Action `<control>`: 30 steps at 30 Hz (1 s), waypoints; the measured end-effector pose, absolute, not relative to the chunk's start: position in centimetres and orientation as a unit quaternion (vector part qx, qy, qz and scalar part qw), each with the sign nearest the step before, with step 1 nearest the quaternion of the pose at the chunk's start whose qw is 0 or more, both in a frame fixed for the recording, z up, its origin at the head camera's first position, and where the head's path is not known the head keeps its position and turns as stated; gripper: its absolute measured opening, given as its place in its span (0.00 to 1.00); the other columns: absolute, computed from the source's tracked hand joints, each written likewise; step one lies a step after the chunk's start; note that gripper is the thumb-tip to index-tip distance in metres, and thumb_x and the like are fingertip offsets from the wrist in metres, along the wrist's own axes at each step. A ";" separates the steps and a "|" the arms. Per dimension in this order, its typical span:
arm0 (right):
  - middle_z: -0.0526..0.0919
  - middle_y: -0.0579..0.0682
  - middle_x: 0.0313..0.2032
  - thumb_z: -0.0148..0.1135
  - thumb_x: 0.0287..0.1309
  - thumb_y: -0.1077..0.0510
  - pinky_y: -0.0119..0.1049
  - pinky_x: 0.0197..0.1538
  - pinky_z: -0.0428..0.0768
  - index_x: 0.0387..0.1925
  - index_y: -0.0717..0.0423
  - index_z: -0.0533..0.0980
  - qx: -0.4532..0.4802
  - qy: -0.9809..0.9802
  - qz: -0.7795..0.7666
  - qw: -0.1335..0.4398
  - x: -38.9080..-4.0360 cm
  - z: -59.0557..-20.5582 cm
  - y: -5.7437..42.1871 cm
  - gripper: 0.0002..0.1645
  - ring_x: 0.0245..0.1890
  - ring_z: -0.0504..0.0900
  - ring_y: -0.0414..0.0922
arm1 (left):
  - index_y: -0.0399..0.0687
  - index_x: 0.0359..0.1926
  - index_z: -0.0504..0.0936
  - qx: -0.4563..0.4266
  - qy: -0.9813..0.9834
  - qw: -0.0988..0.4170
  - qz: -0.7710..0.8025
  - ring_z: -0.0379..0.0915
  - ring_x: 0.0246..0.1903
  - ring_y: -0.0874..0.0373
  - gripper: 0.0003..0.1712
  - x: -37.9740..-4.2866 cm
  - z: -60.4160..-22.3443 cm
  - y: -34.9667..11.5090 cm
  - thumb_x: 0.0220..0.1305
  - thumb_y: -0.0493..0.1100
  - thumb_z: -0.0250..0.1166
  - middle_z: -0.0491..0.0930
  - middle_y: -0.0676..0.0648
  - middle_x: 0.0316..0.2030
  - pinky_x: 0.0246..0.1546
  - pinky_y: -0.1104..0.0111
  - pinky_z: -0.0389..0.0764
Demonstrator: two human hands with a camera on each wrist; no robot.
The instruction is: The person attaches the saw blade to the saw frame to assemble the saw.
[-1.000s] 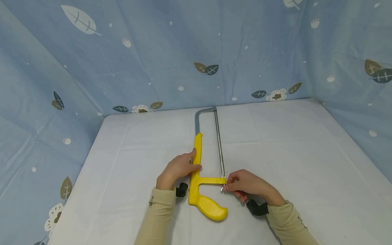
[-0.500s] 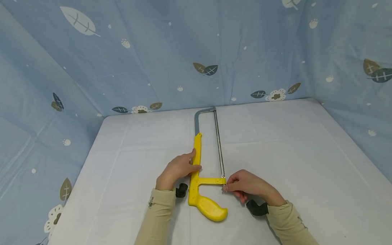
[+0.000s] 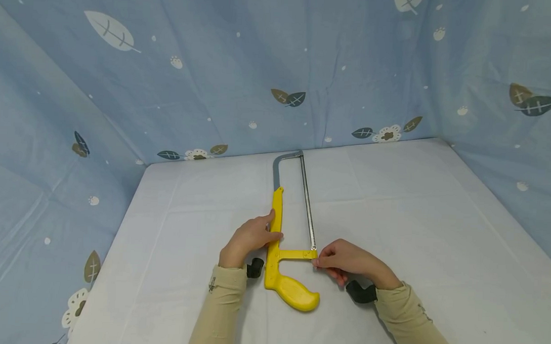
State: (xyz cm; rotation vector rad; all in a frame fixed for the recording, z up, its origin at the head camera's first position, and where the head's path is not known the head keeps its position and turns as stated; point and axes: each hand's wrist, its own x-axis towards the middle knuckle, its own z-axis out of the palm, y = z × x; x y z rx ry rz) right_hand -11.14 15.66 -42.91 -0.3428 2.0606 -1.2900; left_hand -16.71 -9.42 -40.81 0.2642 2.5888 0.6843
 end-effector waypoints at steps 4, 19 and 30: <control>0.69 0.48 0.09 0.60 0.52 0.44 0.31 0.15 0.68 0.22 0.60 0.77 -0.132 0.792 -0.492 0.338 -11.1 -42.9 15.6 0.22 0.08 0.69 0.42 | 0.54 0.68 0.50 0.092 0.937 0.225 0.249 0.66 0.19 0.58 0.44 -16.7 -40.8 -9.4 0.56 0.57 0.60 0.71 0.50 0.19 0.36 0.65 0.66; 0.68 0.48 0.10 0.61 0.51 0.45 0.31 0.15 0.68 0.22 0.61 0.76 -0.140 0.797 -0.483 0.335 -11.0 -42.6 15.5 0.21 0.08 0.69 0.41 | 0.54 0.68 0.50 0.092 0.937 0.224 0.252 0.66 0.22 0.57 0.44 -16.8 -40.8 -9.4 0.56 0.57 0.60 0.69 0.49 0.22 0.38 0.65 0.65; 0.69 0.48 0.10 0.64 0.48 0.47 0.31 0.14 0.69 0.26 0.60 0.74 -0.126 0.792 -0.500 0.326 -11.1 -42.9 15.5 0.19 0.07 0.69 0.42 | 0.54 0.68 0.50 0.091 0.938 0.224 0.249 0.66 0.23 0.57 0.44 -16.8 -41.0 -9.5 0.56 0.57 0.60 0.70 0.49 0.24 0.38 0.65 0.65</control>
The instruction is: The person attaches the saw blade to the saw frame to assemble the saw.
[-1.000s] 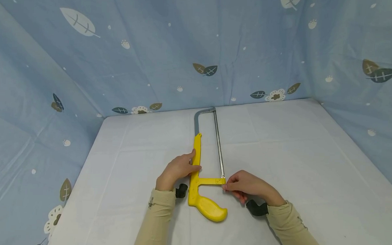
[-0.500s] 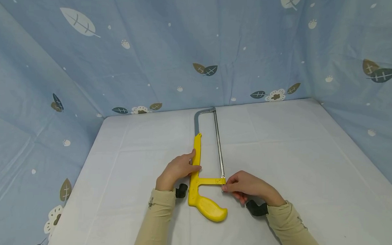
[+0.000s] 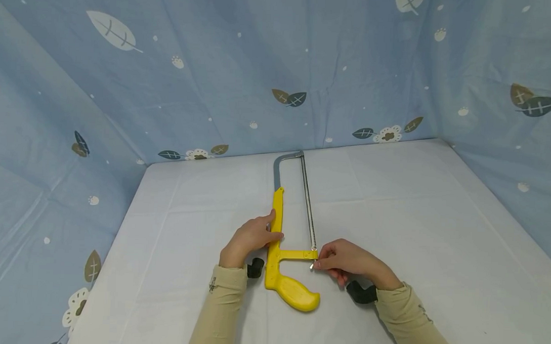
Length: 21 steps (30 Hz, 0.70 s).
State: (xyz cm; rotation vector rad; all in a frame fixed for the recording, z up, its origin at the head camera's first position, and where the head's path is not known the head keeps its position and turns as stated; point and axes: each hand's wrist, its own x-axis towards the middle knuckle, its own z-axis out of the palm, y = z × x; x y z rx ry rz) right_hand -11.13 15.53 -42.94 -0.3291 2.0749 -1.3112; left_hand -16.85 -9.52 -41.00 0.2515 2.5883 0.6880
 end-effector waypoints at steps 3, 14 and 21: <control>0.69 0.48 0.10 0.64 0.48 0.47 0.30 0.14 0.68 0.26 0.61 0.73 -0.126 0.791 -0.502 0.325 -11.2 -43.0 15.5 0.20 0.07 0.69 0.42 | 0.54 0.68 0.50 0.092 0.939 0.222 0.247 0.66 0.26 0.57 0.44 -16.8 -41.0 -9.5 0.56 0.57 0.60 0.73 0.49 0.30 0.39 0.64 0.65; 0.69 0.48 0.10 0.64 0.49 0.47 0.30 0.14 0.68 0.24 0.61 0.75 -0.125 0.794 -0.498 0.325 -11.2 -43.0 15.6 0.20 0.07 0.70 0.42 | 0.54 0.68 0.51 0.095 0.939 0.222 0.246 0.66 0.27 0.57 0.44 -16.8 -40.9 -9.5 0.56 0.57 0.60 0.73 0.50 0.39 0.39 0.64 0.65; 0.69 0.48 0.10 0.63 0.49 0.46 0.30 0.14 0.68 0.23 0.62 0.76 -0.130 0.794 -0.497 0.326 -11.2 -43.0 15.6 0.20 0.07 0.70 0.42 | 0.54 0.68 0.50 0.094 0.939 0.223 0.244 0.66 0.23 0.58 0.44 -16.8 -40.9 -9.5 0.56 0.58 0.60 0.72 0.51 0.28 0.39 0.65 0.65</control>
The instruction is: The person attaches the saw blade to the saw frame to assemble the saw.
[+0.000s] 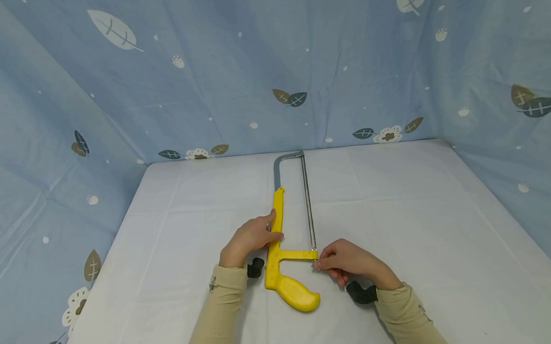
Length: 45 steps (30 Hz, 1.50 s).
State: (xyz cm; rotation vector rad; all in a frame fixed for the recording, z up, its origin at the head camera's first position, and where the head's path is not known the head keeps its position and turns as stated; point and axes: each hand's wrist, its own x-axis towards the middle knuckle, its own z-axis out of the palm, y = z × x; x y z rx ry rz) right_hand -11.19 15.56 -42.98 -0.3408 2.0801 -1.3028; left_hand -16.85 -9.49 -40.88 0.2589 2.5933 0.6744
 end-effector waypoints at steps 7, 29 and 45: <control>0.70 0.48 0.10 0.60 0.52 0.43 0.31 0.15 0.69 0.22 0.61 0.76 -0.126 0.792 -0.495 0.334 -11.3 -43.0 15.6 0.23 0.08 0.69 0.42 | 0.53 0.68 0.50 0.095 0.938 0.223 0.247 0.66 0.21 0.58 0.44 -16.8 -40.8 -9.5 0.56 0.57 0.60 0.70 0.50 0.23 0.37 0.65 0.66; 0.69 0.47 0.10 0.61 0.51 0.46 0.31 0.15 0.69 0.24 0.57 0.78 -0.139 0.795 -0.485 0.336 -11.3 -43.2 15.5 0.18 0.08 0.70 0.41 | 0.54 0.68 0.50 0.094 0.935 0.227 0.255 0.66 0.18 0.58 0.44 -16.8 -40.9 -9.6 0.56 0.57 0.60 0.70 0.49 0.20 0.33 0.66 0.66; 0.69 0.48 0.10 0.64 0.48 0.46 0.31 0.14 0.69 0.25 0.61 0.74 -0.116 0.792 -0.503 0.327 -11.3 -43.2 15.6 0.21 0.08 0.69 0.42 | 0.54 0.68 0.49 0.096 0.937 0.225 0.248 0.66 0.19 0.57 0.44 -16.9 -41.1 -9.6 0.56 0.58 0.60 0.70 0.49 0.20 0.35 0.65 0.66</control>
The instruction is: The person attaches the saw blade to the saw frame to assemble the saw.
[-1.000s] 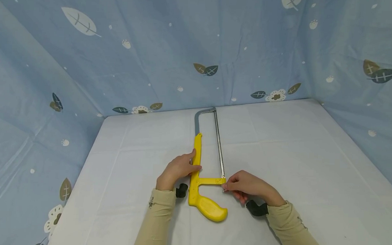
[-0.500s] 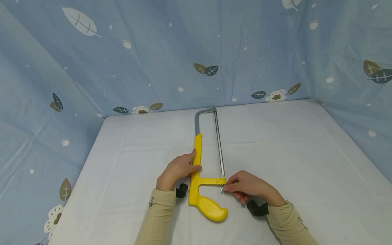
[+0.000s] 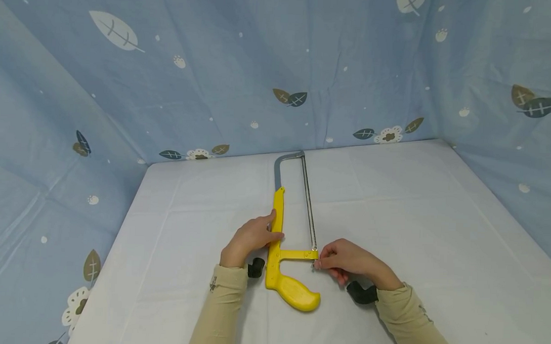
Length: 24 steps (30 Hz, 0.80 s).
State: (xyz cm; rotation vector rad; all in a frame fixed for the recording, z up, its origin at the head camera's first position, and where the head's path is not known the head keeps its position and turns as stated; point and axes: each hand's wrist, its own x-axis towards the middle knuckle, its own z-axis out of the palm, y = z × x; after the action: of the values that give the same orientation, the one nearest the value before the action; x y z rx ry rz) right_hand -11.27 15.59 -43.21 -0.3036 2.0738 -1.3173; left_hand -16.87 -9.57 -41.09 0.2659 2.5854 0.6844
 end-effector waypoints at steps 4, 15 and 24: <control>0.69 0.48 0.10 0.63 0.49 0.45 0.31 0.15 0.69 0.24 0.61 0.75 -0.118 0.790 -0.503 0.331 -11.3 -43.3 15.7 0.21 0.08 0.69 0.41 | 0.55 0.68 0.50 0.097 0.937 0.225 0.247 0.66 0.20 0.57 0.44 -16.9 -41.2 -9.6 0.56 0.58 0.59 0.71 0.49 0.21 0.37 0.65 0.66; 0.72 0.48 0.12 0.58 0.53 0.42 0.32 0.15 0.70 0.23 0.60 0.77 -0.135 0.793 -0.494 0.331 -11.2 -43.1 15.5 0.23 0.09 0.71 0.42 | 0.54 0.68 0.50 0.102 0.939 0.222 0.243 0.66 0.19 0.58 0.44 -16.9 -40.9 -9.6 0.56 0.58 0.59 0.70 0.49 0.21 0.33 0.66 0.66; 0.72 0.48 0.11 0.58 0.54 0.45 0.31 0.15 0.69 0.23 0.60 0.77 -0.151 0.795 -0.489 0.326 -11.2 -43.0 15.8 0.21 0.09 0.72 0.42 | 0.53 0.68 0.50 0.107 0.936 0.222 0.252 0.65 0.18 0.58 0.43 -16.8 -40.7 -9.4 0.57 0.57 0.59 0.70 0.49 0.20 0.32 0.66 0.66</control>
State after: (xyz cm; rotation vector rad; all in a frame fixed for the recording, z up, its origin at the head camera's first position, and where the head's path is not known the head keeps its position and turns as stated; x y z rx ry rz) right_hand -11.18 15.81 -42.96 -0.3959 2.0842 -1.2804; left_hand -16.79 -9.37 -40.68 0.2964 2.5861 0.6957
